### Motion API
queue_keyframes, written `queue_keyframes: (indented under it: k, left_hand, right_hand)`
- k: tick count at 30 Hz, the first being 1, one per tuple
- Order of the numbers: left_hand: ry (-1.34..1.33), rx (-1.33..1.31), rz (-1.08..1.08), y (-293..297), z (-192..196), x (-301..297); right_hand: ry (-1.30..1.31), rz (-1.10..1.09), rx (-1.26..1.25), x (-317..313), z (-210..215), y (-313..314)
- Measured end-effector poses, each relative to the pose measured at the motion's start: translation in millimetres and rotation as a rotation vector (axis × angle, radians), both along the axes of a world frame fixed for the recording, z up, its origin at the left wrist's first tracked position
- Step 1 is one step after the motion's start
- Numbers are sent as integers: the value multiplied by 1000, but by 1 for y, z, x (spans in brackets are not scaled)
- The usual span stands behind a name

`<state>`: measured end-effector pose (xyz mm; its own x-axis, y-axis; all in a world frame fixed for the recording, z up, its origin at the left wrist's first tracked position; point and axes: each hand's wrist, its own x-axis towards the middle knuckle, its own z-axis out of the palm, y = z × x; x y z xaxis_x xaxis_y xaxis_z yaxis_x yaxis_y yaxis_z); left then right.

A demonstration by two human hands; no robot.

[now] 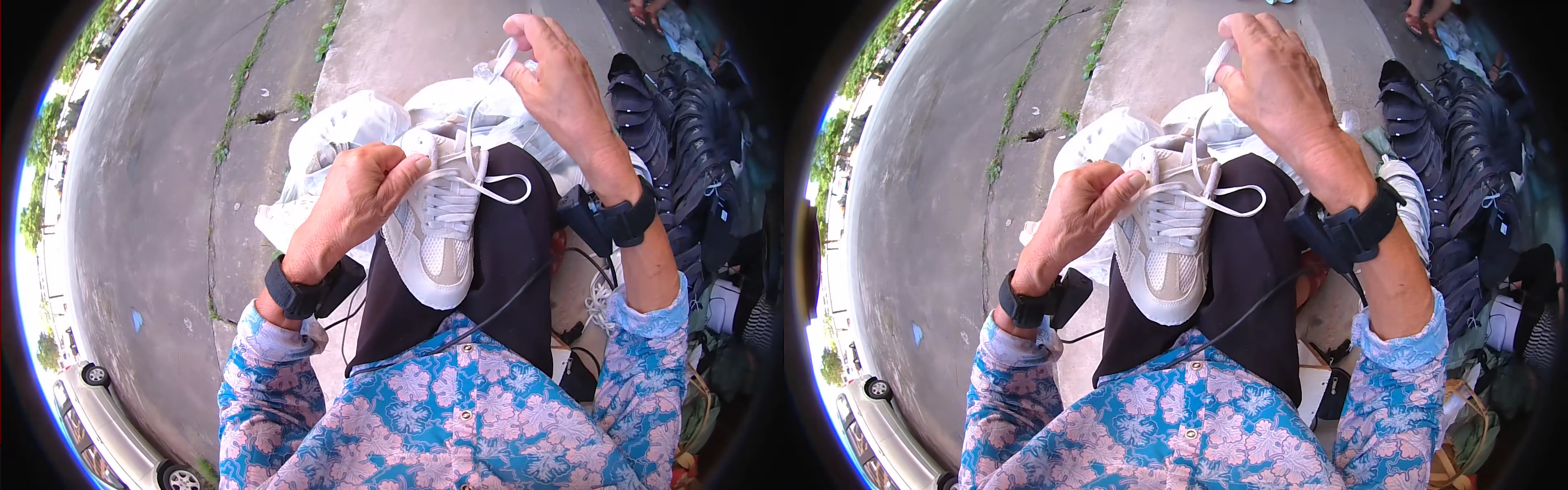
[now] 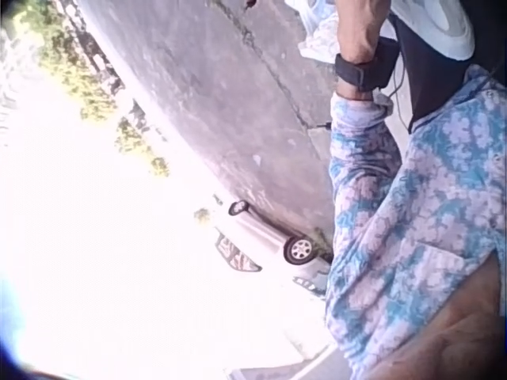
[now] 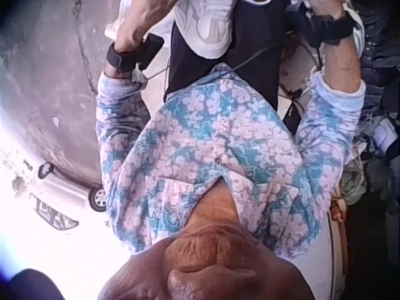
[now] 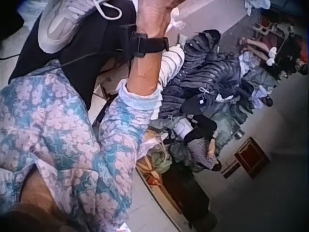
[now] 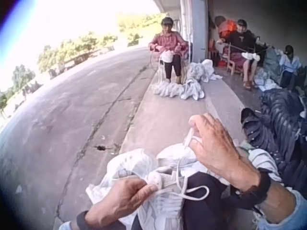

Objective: Lacing a white sneaker by hand.

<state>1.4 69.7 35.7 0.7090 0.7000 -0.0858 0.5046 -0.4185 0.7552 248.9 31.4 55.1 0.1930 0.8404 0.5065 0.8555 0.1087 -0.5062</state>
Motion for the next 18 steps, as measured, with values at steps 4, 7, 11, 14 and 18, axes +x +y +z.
queue_keyframes:
  k: [4,7,11,14,18]
  left_hand:
    - [-75,3,47,1,0,-3]
    - [-196,278,117,7,-7,0]
    - [-146,344,97,17,0,21]
    - [-49,288,-26,31,-4,35]
    - [50,122,-55,37,-6,46]
  right_hand:
    - [-298,248,16,-39,-23,-22]
    - [-287,329,-20,-53,-41,-28]
    - [-283,333,-25,-52,-53,-29]
    - [-320,322,25,-53,-55,-24]
    - [466,258,-190,-39,-37,-28]
